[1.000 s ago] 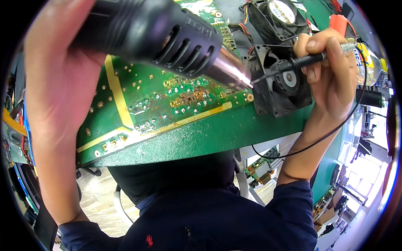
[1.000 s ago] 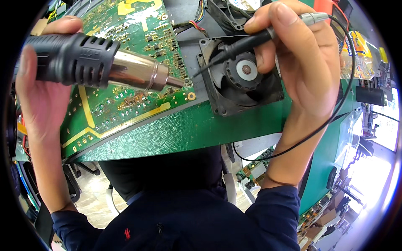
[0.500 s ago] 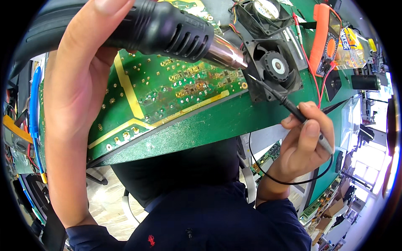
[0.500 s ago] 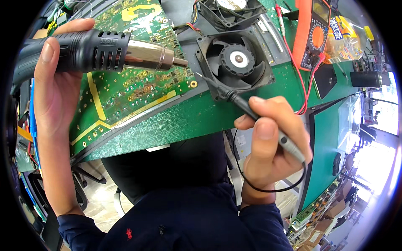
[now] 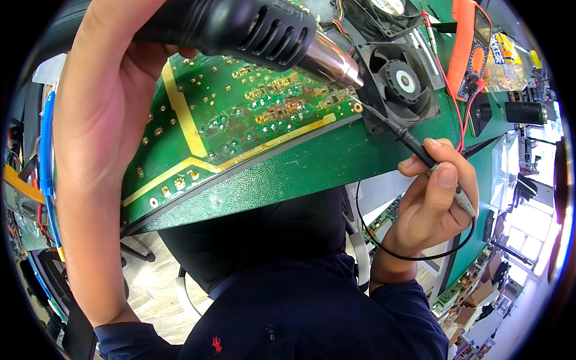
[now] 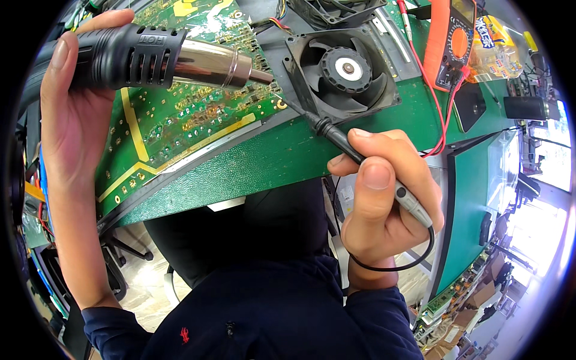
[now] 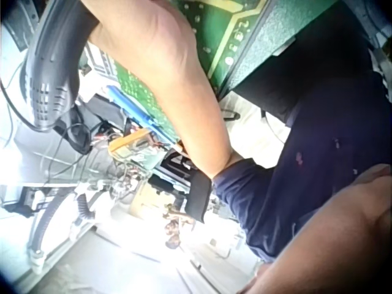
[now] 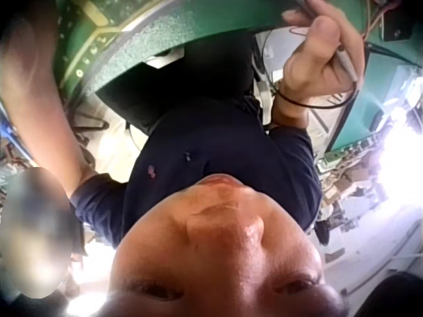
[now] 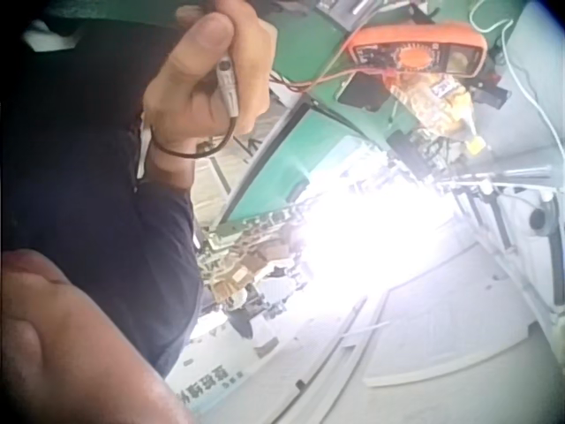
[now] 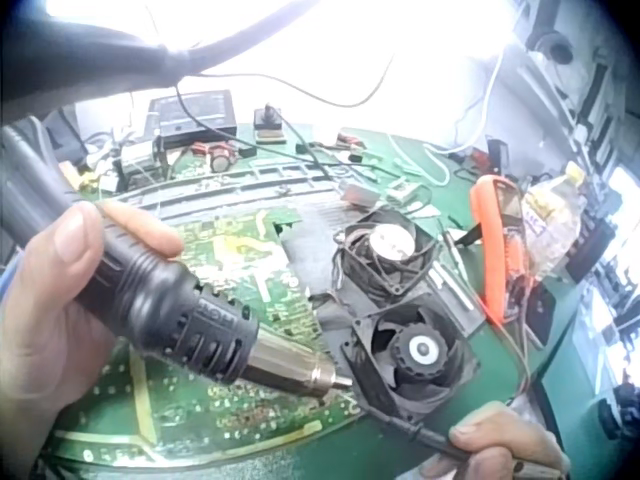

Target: The person uses a hot air rework station and a probe tool to desolder and lift small electronic components from a large green printed circuit board.

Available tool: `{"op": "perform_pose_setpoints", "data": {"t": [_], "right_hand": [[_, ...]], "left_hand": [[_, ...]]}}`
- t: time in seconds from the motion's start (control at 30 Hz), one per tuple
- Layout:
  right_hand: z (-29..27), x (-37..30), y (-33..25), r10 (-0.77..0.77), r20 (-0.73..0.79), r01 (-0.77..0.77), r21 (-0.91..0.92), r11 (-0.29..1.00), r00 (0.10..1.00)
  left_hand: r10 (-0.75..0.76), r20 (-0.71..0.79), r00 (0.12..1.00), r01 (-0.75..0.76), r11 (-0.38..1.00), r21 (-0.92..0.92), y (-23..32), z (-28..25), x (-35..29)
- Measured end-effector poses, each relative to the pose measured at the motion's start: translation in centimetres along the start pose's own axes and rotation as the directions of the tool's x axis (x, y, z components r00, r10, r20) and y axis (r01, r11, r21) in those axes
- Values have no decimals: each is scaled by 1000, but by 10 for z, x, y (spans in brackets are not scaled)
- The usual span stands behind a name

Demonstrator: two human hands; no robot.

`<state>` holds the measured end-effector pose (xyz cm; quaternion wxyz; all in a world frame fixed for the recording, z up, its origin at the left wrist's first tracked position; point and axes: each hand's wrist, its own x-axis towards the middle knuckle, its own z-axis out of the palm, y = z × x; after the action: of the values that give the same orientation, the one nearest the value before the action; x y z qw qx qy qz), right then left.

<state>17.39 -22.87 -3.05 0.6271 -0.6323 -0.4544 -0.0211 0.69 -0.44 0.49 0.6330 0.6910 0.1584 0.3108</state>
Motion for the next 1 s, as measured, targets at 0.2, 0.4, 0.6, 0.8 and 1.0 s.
{"op": "perform_pose_setpoints", "data": {"t": [0.2,0.4,0.6,0.8,1.0], "right_hand": [[0,0,3,3,-7,-3,44,999,1000],[-2,1,4,28,17,-28,-4,1000,999],[-4,-4,6,44,-80,-36,98,995,996],[-1,-3,6,41,-60,-36,75,997,997],[-1,-3,6,47,-59,-42,80,996,997]], "left_hand": [[-5,-20,1000,4,999,-33,-2,-1,0],[-9,-17,1000,8,999,-44,-1,-1,1],[-31,3,1000,31,998,-63,0,-1,1],[-25,-3,1000,25,999,-33,-2,2,0],[-32,44,999,33,999,-27,1,0,1]]}}
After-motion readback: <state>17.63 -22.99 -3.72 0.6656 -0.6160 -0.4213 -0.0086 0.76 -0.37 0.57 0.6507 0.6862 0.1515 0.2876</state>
